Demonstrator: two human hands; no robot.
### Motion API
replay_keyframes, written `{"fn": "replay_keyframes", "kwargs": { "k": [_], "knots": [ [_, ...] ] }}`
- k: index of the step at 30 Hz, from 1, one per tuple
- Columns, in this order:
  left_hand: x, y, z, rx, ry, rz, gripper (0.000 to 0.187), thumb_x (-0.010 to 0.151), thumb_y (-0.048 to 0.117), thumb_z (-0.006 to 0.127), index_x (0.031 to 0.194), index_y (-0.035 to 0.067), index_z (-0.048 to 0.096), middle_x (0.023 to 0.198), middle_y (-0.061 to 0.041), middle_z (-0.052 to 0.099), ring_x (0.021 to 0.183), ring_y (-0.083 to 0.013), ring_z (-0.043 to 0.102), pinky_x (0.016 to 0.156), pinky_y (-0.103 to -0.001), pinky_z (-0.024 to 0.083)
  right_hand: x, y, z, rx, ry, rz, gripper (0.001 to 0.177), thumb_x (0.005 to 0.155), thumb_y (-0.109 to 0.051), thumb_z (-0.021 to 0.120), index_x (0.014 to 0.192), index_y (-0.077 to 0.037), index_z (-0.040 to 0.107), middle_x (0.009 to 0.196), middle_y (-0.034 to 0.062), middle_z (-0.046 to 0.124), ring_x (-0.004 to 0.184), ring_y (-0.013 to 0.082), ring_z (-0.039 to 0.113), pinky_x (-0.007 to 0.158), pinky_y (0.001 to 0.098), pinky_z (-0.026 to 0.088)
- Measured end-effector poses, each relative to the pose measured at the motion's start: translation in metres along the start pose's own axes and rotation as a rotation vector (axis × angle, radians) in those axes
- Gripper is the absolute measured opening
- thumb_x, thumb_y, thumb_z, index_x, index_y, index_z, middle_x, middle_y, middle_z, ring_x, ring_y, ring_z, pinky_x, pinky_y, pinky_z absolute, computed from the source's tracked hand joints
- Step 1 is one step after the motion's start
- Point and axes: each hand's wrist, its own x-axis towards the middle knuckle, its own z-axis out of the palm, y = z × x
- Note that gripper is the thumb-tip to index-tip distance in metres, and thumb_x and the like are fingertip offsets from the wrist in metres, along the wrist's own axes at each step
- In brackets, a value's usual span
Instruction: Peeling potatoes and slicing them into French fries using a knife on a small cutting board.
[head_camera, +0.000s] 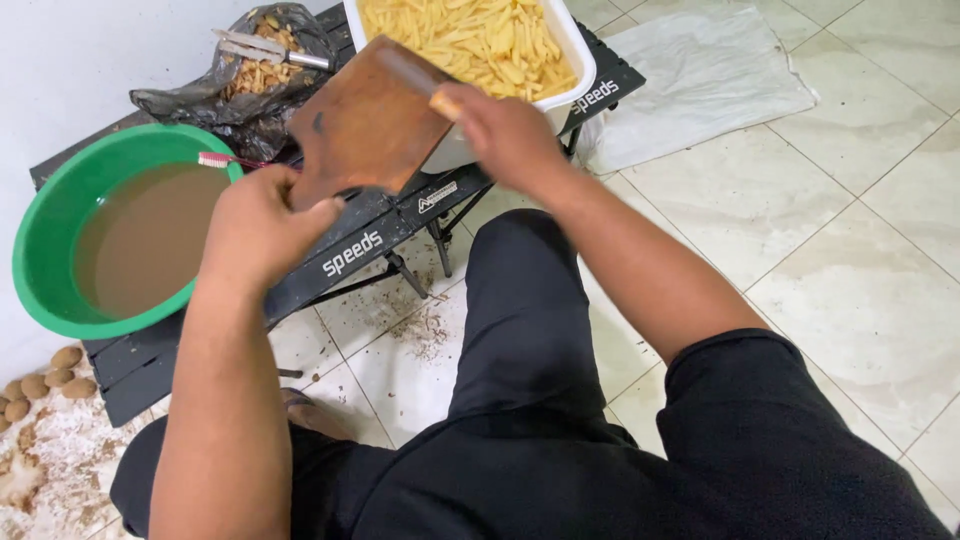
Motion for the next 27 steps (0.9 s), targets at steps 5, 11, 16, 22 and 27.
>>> {"fn": "replay_keyframes", "kwargs": {
  "k": [5, 11, 16, 22, 27],
  "knots": [
    [-0.040, -0.047, 0.007, -0.055, 0.056, -0.102, 0.038, 0.090, 0.042, 0.073, 0.081, 0.011, 0.054, 0.070, -0.003, 0.042, 0.068, -0.0198, 0.038, 0.061, -0.039, 0.030, 0.012, 0.039, -0.044, -0.079, 0.064, 0.265, 0.039, 0.106, -0.016, 0.043, 0.139, -0.021, 0.062, 0.078, 0.0013, 0.066, 0.056, 0.0159, 0.051, 0.045, 0.0340, 0.038],
    [-0.087, -0.089, 0.048, -0.239, 0.114, -0.198, 0.024, 0.088, 0.032, 0.076, 0.084, 0.012, 0.062, 0.068, 0.001, 0.043, 0.065, -0.0156, 0.037, 0.062, -0.034, 0.032, 0.034, 0.091, -0.040, -0.311, 0.035, 0.234, 0.024, 0.103, -0.020, 0.045, 0.116, -0.017, 0.064, 0.092, 0.0105, 0.068, 0.079, 0.0363, 0.060, 0.052, 0.0500, 0.040],
    [-0.090, -0.105, 0.073, -0.256, 0.016, -0.332, 0.023, 0.088, 0.035, 0.074, 0.088, 0.013, 0.065, 0.069, 0.001, 0.051, 0.067, -0.0164, 0.046, 0.065, -0.033, 0.038, 0.071, 0.079, -0.005, -0.520, -0.057, 0.156, 0.038, 0.102, -0.018, 0.042, 0.129, -0.012, 0.068, 0.084, 0.0129, 0.071, 0.072, 0.0386, 0.065, 0.052, 0.0507, 0.045],
    [-0.076, -0.114, 0.086, -0.245, -0.029, -0.369, 0.026, 0.089, 0.038, 0.072, 0.087, 0.013, 0.064, 0.070, -0.001, 0.051, 0.066, -0.0183, 0.046, 0.062, -0.035, 0.035, 0.099, 0.063, 0.030, -0.445, -0.127, 0.170, 0.041, 0.102, -0.017, 0.038, 0.131, -0.015, 0.067, 0.095, 0.0143, 0.072, 0.083, 0.0411, 0.065, 0.060, 0.0537, 0.047],
    [-0.061, -0.131, 0.100, 0.029, -0.015, -0.263, 0.044, 0.090, 0.048, 0.065, 0.073, 0.014, 0.044, 0.069, -0.002, 0.048, 0.066, -0.0265, 0.046, 0.058, -0.042, 0.033, 0.085, 0.056, 0.026, -0.416, -0.119, -0.079, 0.027, 0.110, -0.023, 0.041, 0.091, -0.012, 0.058, 0.068, 0.0095, 0.056, 0.061, 0.0336, 0.051, 0.049, 0.0479, 0.030]
  ]
}}
